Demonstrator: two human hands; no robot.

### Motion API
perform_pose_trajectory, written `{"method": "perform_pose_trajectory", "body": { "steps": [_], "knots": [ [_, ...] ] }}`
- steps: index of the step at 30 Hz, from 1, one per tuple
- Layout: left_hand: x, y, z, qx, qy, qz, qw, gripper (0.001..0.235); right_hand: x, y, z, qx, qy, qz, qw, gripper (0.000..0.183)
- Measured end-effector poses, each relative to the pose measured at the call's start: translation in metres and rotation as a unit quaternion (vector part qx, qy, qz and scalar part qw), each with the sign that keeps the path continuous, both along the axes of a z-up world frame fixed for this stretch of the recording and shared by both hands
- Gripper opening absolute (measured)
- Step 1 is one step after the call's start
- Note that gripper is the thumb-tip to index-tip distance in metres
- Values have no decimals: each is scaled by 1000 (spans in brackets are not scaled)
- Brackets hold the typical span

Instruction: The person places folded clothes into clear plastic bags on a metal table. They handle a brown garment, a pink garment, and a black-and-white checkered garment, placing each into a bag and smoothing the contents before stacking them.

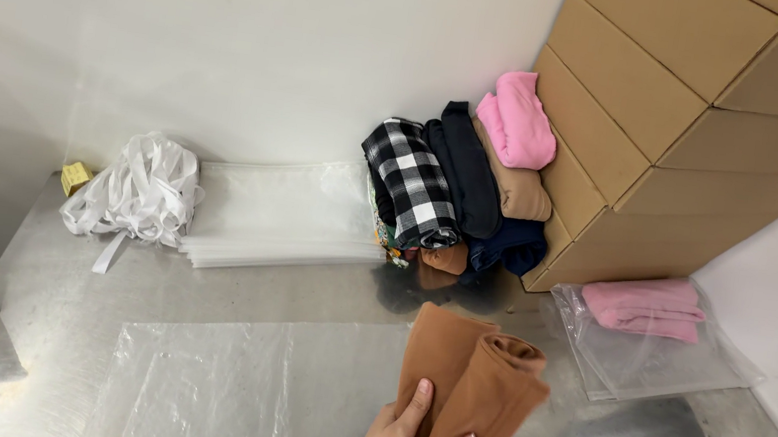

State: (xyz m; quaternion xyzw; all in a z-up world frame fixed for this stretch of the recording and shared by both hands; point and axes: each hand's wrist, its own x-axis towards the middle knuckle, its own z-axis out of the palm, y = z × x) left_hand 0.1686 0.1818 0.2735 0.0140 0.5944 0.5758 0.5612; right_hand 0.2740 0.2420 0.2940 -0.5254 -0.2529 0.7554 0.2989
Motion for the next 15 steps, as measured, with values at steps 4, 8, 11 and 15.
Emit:
{"method": "perform_pose_trajectory", "body": {
  "steps": [4,8,11,15],
  "knots": [
    [18,12,-8,43,8,0,999,66,29,23,-72,143,43,30,988,69],
    [36,21,-16,69,-36,-47,996,65,51,52,-86,214,-37,157,964,80],
    [48,31,-15,48,26,-83,995,66,49,54,-65,163,7,64,985,74],
    [72,58,-38,-25,358,-212,909,77,43,60,-21,-33,28,55,998,66]
  ]
}}
